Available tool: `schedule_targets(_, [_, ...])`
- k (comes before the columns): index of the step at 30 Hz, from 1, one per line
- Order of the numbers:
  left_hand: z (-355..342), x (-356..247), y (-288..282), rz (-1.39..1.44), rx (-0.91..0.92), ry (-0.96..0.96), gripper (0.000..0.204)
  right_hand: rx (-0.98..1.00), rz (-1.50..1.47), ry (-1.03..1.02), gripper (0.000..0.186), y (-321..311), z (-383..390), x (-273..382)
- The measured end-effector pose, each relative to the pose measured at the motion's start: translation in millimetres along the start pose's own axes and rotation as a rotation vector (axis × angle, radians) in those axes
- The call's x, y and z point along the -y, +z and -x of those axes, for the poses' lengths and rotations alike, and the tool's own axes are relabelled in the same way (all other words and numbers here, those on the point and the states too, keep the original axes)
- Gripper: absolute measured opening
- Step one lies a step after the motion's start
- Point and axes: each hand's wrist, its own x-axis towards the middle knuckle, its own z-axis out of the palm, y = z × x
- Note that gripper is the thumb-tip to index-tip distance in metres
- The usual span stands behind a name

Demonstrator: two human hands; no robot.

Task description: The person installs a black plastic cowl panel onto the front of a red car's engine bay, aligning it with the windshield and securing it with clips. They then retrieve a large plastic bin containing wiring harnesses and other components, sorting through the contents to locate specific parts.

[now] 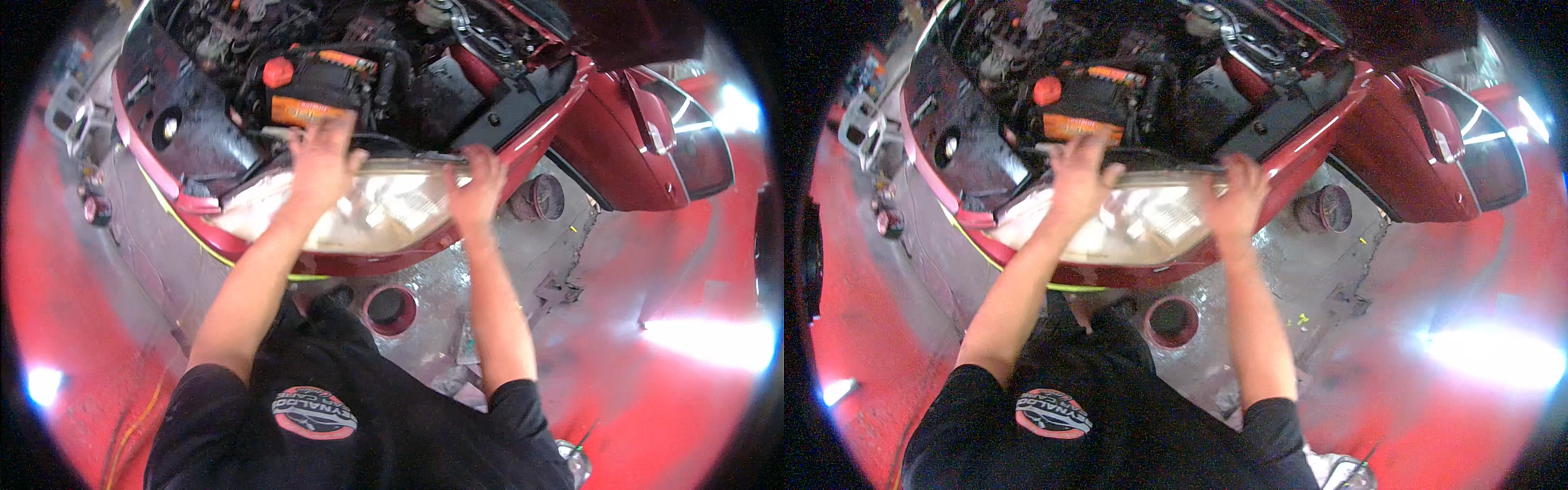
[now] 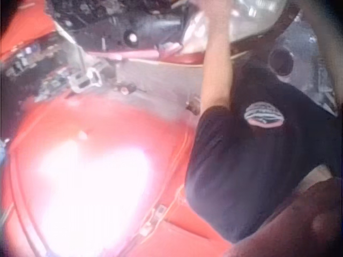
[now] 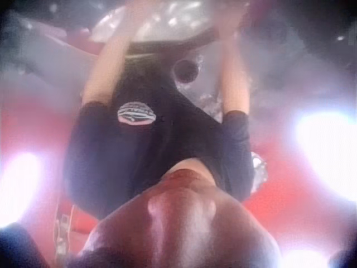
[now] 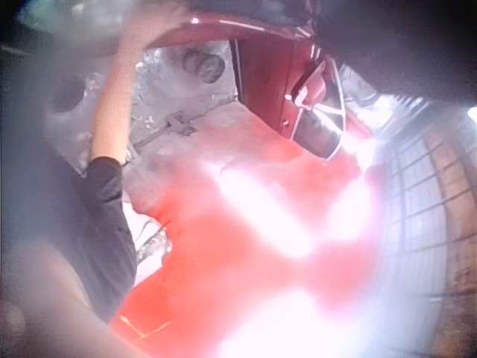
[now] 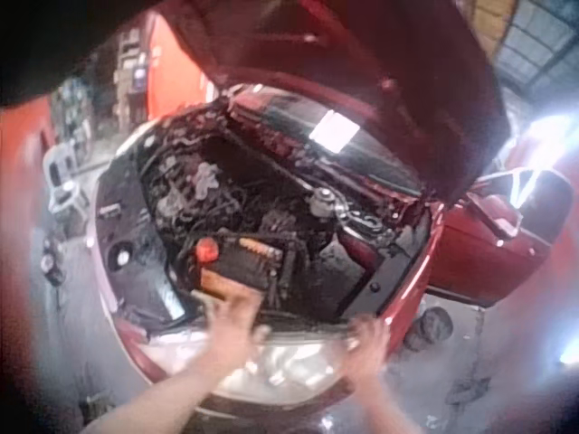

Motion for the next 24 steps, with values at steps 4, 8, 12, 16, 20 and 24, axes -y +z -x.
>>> schedule_targets(4, [34,64,4,0.072,-0.073,-0.136,0.064,0.493,0.257,-0.287,0.058,-51,-76,-55])
schedule_targets(8, [47,74,-4,0.004,-0.164,-0.119,0.054,0.952,0.544,-0.550,0.064,-41,-134,-23])
schedule_targets(12, [51,83,-2,0.019,-0.293,-0.129,0.049,1.206,0.671,-0.689,0.066,-21,-166,8])
schedule_targets(16, [50,84,7,0.087,-0.321,-0.125,0.047,1.185,0.589,-0.614,0.062,-29,-158,-1])
schedule_targets(20, [51,80,5,0.070,-0.322,-0.137,0.046,1.194,0.482,-0.630,0.061,-25,-158,-15])
schedule_targets(24, [51,80,1,0.030,-0.310,-0.148,0.043,1.110,0.315,-0.391,0.067,-41,-185,-49])
